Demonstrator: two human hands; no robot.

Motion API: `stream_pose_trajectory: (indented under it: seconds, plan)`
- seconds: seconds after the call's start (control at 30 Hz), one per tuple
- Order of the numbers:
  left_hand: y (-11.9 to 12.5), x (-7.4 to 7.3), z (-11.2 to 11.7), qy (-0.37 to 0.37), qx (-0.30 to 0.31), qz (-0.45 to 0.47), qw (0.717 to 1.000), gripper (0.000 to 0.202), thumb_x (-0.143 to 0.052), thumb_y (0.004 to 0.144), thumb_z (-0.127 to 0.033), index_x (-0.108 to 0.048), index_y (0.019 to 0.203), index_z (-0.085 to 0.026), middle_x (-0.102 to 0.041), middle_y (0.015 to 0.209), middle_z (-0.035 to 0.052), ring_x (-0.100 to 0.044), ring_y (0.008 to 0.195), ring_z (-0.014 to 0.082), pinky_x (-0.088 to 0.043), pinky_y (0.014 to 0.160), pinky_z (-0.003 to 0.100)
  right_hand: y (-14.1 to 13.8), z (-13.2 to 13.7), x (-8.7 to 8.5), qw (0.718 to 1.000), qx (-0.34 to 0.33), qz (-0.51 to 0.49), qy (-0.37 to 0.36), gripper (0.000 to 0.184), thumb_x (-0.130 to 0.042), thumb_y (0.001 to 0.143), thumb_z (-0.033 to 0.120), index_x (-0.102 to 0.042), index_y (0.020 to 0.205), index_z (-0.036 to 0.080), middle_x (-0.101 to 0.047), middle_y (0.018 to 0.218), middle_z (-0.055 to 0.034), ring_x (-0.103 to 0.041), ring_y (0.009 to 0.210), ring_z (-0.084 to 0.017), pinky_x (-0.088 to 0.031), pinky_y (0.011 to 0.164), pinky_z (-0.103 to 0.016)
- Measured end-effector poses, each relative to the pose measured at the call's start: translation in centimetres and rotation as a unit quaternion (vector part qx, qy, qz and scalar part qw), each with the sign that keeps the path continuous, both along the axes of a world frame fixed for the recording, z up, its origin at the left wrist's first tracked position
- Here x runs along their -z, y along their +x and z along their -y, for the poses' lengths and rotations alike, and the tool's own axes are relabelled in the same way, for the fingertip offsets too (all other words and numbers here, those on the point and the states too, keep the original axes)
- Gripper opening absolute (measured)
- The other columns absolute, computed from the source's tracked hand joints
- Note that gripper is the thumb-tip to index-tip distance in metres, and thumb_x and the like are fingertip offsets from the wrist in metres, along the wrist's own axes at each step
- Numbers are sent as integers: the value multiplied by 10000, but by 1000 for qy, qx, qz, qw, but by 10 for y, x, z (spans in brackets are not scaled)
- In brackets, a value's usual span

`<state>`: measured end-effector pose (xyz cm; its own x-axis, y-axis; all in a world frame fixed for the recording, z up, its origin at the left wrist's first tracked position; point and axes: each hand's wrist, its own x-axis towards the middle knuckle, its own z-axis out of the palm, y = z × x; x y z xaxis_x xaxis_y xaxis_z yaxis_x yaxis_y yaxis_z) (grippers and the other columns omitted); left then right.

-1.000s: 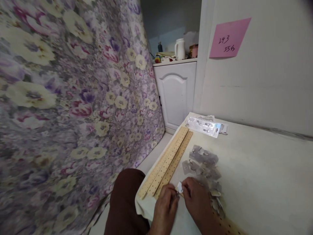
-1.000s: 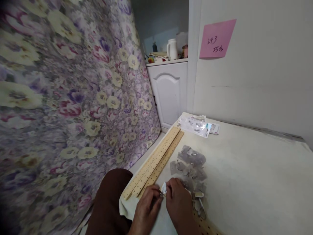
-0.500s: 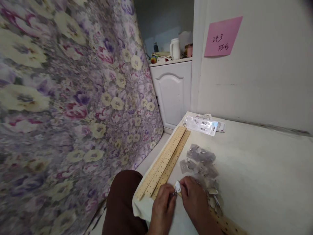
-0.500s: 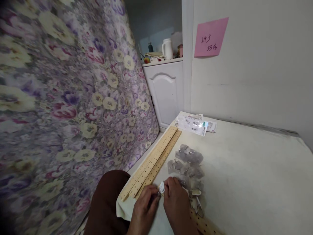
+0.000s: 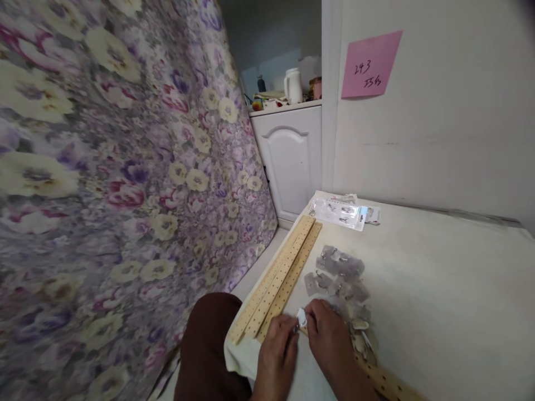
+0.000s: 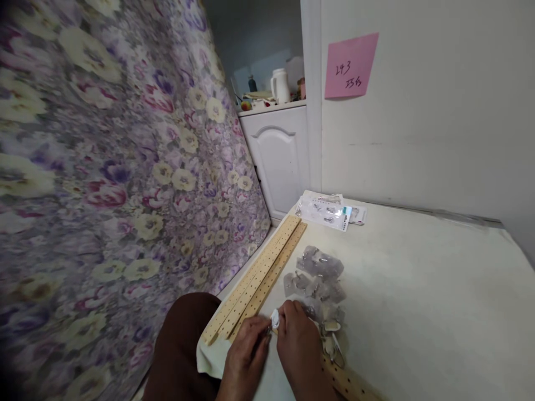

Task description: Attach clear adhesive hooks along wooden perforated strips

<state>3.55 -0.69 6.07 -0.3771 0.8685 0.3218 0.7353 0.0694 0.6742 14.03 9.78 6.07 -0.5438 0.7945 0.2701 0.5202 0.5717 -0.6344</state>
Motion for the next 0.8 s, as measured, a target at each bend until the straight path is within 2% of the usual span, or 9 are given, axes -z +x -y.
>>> stream_pose_trajectory:
  seconds: [0.4, 0.8]
  plan:
    - [0, -4, -3, 2, 2, 8, 1000, 222, -492, 897, -192, -616, 1076, -237, -604, 1034, 74, -599, 979, 197, -525, 851, 336, 0, 2, -1, 999, -1, -13, -30, 109, -495, 817, 147, -573, 860, 209, -631, 852, -27, -618, 791, -179, -382, 697, -254]
    - [2, 0, -3, 7, 12, 5, 1000, 226, -463, 916, -180, -596, 1091, -233, -575, 1047, 76, -585, 1000, 186, -513, 873, 333, 1, -1, -4, 998, 2, -4, -69, 89, -529, 785, 158, -580, 825, 220, -656, 846, -11, -632, 777, -180, -398, 692, -258]
